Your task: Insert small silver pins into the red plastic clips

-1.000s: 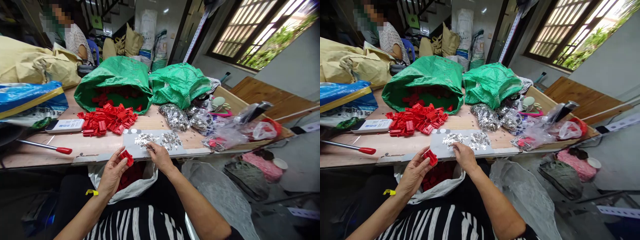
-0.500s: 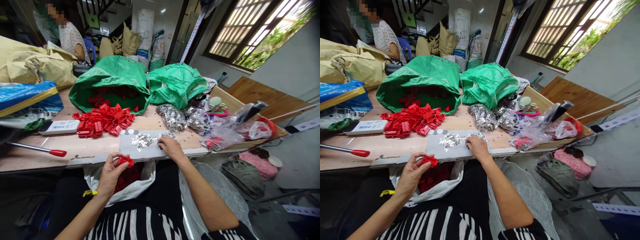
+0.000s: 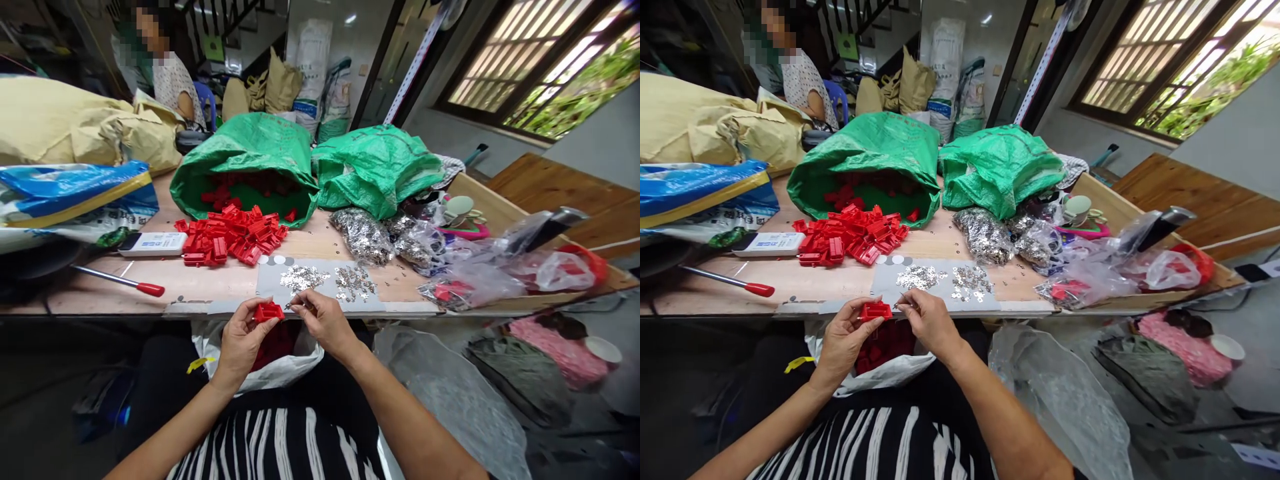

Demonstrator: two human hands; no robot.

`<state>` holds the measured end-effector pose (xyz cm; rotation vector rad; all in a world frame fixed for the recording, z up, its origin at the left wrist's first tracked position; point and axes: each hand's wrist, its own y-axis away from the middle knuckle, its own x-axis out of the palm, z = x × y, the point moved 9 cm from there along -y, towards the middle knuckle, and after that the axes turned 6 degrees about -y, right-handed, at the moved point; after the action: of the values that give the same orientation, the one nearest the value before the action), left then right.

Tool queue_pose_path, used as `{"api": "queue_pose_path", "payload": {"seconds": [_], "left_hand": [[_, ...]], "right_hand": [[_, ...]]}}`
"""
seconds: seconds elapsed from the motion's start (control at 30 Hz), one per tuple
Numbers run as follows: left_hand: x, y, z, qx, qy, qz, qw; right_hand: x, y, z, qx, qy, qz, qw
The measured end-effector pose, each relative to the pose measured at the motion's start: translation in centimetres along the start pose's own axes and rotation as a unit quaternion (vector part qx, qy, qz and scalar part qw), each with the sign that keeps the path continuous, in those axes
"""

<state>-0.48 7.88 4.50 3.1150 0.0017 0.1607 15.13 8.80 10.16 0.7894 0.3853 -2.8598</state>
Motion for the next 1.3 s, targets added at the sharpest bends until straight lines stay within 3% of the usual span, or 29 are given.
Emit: {"api": "queue_pose_path", "payload": {"seconds": [0.17, 0.37, 0.57, 0.87, 1.0, 1.13, 1.2, 1.3], "left_hand": [[-0.3, 0.3, -0.9, 0.061, -0.067, -0.011, 0.996], [-0.3, 0.6, -1.2, 0.077, -0.089, -0.018, 0.993], [-0.4, 0.8, -1.4, 0.076, -0.063, -0.028, 0.995], [-0.3, 1.1, -1.8, 0.094, -0.074, -0.018, 0.993], [0.2, 1.5, -2.2, 0.126, -0.101, 0.019, 0.987], [0.9, 2.1, -2.0, 0.133, -0.112, 0.072, 0.982], [1.1, 2.1, -1.4, 0.115, -0.106, 0.087, 0.984], [1.4, 1.8, -0.1, 0.079, -0.116, 0.094, 0.986]], "right_hand": [[1.2, 0.0, 1.2, -0.036, 0.015, 0.004, 0.999], [1.7, 0.0, 1.7, -0.056, 0.04, 0.028, 0.997], [2.0, 0.3, 1.8, -0.047, 0.0, 0.028, 0.999], [1.2, 0.4, -0.8, 0.064, -0.159, 0.023, 0.985], [2.3, 0.7, -1.7, 0.096, -0.221, 0.044, 0.969], [4.6, 1.8, -3.2, 0.129, -0.312, 0.108, 0.935], [5.3, 2.4, -4.3, 0.146, -0.314, 0.116, 0.931], [4.8, 2.6, -5.5, 0.16, -0.25, 0.099, 0.95]]}}
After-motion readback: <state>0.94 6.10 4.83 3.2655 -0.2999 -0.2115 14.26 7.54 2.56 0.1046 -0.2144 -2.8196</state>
